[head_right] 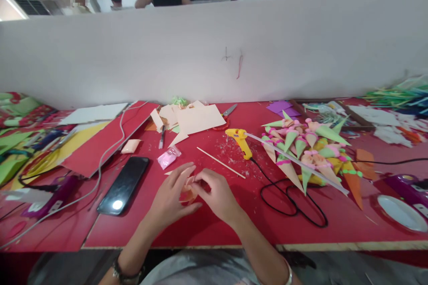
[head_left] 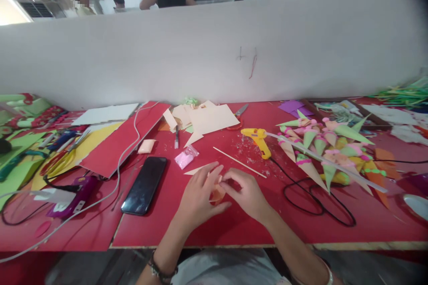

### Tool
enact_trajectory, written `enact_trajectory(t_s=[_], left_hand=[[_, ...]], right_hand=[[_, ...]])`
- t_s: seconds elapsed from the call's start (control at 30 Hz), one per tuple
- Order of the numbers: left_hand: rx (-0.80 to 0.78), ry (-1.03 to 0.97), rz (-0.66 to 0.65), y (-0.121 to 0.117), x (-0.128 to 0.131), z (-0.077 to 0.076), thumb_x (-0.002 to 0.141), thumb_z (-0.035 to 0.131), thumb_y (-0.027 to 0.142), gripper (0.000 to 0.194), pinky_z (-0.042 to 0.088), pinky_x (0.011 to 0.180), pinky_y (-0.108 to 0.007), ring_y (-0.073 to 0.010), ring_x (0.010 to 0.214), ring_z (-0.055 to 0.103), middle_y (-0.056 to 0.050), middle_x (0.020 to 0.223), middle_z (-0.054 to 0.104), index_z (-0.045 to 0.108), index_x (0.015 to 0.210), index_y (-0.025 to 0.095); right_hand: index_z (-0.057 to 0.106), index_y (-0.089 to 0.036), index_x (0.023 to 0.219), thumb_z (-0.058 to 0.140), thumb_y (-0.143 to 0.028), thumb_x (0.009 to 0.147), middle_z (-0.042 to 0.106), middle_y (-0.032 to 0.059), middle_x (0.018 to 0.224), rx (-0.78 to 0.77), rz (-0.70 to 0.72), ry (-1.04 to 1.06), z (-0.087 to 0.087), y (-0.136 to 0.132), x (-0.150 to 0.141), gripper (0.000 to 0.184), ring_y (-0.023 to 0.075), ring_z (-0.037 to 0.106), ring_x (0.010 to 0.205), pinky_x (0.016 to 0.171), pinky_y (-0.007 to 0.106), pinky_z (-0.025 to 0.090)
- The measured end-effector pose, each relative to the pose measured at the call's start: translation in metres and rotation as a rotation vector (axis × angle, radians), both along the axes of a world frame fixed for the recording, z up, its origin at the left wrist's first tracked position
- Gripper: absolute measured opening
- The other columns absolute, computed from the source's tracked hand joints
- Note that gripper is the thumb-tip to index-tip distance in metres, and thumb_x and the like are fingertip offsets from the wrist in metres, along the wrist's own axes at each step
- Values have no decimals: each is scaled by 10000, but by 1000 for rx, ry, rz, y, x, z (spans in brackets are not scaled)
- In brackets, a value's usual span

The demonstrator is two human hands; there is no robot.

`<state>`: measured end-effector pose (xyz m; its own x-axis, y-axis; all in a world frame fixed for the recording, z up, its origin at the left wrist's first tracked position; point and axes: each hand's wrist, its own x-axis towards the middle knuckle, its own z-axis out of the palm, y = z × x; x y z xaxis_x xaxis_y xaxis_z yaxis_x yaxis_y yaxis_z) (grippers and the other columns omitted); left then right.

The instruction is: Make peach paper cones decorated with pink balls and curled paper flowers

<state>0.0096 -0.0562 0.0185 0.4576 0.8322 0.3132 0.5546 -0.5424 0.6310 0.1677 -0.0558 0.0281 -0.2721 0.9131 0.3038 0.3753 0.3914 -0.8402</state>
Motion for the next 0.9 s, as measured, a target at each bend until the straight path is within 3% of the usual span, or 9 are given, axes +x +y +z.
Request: enact_trajectory(t_s=[0.1, 0.17, 0.27, 0.37, 0.5, 0.63, 0.7, 0.8, 0.9], left_hand=[[-78, 8, -40, 1, 8, -2, 681, 577, 202, 646, 398, 879, -324, -222, 1124, 426, -94, 1256, 430, 314, 1271, 223], [-160, -35, -53, 2, 11, -5, 669, 562, 164, 507, 437, 743, -259, -189, 946, 530, -72, 1100, 539, 437, 1159, 198], [-267, -113, -19, 4, 12, -10, 685, 548, 186, 191, 377, 539, -196, -115, 608, 509, 8, 707, 561, 556, 873, 154], [-346, -207, 92, 9, 12, -13, 719, 547, 268, 221, 312, 474, -180, -85, 504, 428, 52, 563, 472, 553, 897, 137], [-411, -403, 216, 13, 12, -13, 756, 522, 351, 291, 341, 486, -182, -83, 520, 447, 40, 617, 501, 531, 959, 143], [-506, -595, 200, 11, 12, -11, 790, 470, 389, 306, 411, 505, -196, -99, 598, 515, -20, 830, 570, 504, 992, 161], [-478, -587, 145, 10, 13, -8, 783, 497, 356, 288, 458, 631, -229, -134, 756, 557, -44, 935, 577, 507, 1006, 173], [-375, -511, 86, 8, 12, -4, 769, 536, 286, 310, 415, 858, -297, -179, 996, 520, -63, 1076, 559, 501, 1062, 191], [-345, -454, 18, 8, 8, -1, 758, 559, 263, 371, 381, 917, -316, -184, 1044, 506, -70, 1129, 545, 472, 1112, 195]], right_hand=[[554, -186, 727, 483, -226, 818, 580, 26, 771, 63, 120, -215, 11, -2, 1, 123, 146, 535, 744, 683, 257, 415], [551, -187, 707, 468, -226, 829, 569, 23, 754, 72, 175, -264, 16, -3, 2, 152, 142, 527, 739, 676, 251, 413], [562, -201, 848, 506, -218, 805, 579, 23, 824, 46, 175, -173, 17, -2, 4, 73, 142, 535, 783, 710, 253, 423], [510, -220, 1032, 543, -196, 766, 577, 26, 924, -6, 81, -8, 9, 0, 6, 269, 147, 544, 861, 761, 261, 433], [508, -230, 1022, 545, -212, 764, 583, 20, 953, -123, 33, 140, -3, 2, 4, 261, 142, 564, 856, 750, 257, 450], [542, -210, 952, 532, -205, 767, 586, 26, 925, -169, 39, 191, -8, 4, 2, 186, 142, 567, 831, 722, 255, 459], [556, -197, 904, 526, -209, 770, 591, 25, 877, -175, 42, 190, -8, 5, 1, 138, 142, 572, 799, 696, 251, 463], [568, -184, 823, 543, -201, 755, 594, 17, 793, -149, 39, 182, -8, 6, 1, 75, 138, 573, 737, 658, 244, 463], [563, -185, 783, 530, -145, 743, 583, 7, 754, -91, -6, 178, -8, 5, 3, 65, 131, 562, 702, 637, 238, 455]])
